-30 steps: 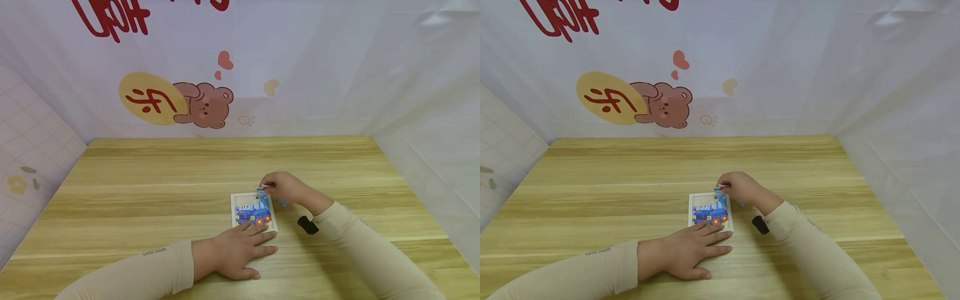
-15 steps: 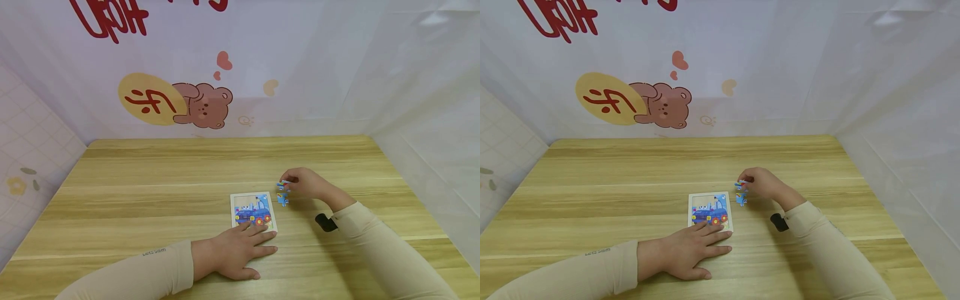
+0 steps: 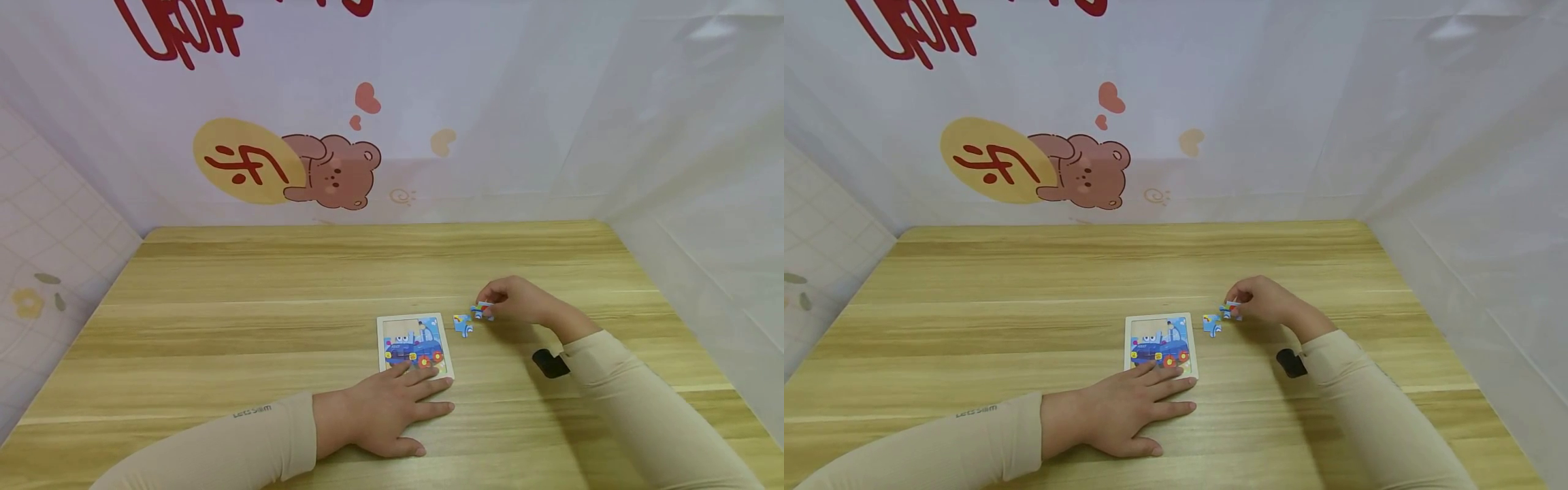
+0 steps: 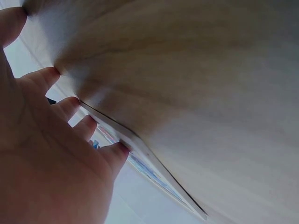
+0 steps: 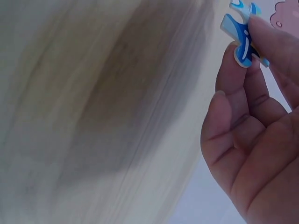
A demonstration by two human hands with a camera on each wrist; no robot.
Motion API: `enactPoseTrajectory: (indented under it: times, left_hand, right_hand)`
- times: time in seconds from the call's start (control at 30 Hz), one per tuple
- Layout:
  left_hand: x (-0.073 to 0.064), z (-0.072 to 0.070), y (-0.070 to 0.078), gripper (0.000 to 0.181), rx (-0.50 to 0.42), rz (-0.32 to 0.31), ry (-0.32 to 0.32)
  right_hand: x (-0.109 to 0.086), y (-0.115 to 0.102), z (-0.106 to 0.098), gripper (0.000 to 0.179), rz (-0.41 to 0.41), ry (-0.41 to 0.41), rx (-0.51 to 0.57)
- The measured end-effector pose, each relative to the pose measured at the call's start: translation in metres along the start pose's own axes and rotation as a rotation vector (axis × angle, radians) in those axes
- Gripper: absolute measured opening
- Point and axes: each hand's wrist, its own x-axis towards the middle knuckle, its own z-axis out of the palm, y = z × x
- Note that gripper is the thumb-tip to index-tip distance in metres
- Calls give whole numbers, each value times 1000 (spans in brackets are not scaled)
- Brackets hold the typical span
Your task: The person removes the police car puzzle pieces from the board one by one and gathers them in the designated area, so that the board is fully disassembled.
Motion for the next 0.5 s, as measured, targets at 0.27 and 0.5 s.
enactPoseTrajectory:
  times: [0.27, 0.5]
  left_hand:
    - [0, 0, 0, 63, 2, 3, -1]
    - [0, -1, 0, 64, -4, 4, -8]
  right_hand:
    - [-4, 6, -4, 11, 48, -75, 2]
    - [-6, 7, -4, 11, 66, -124, 26]
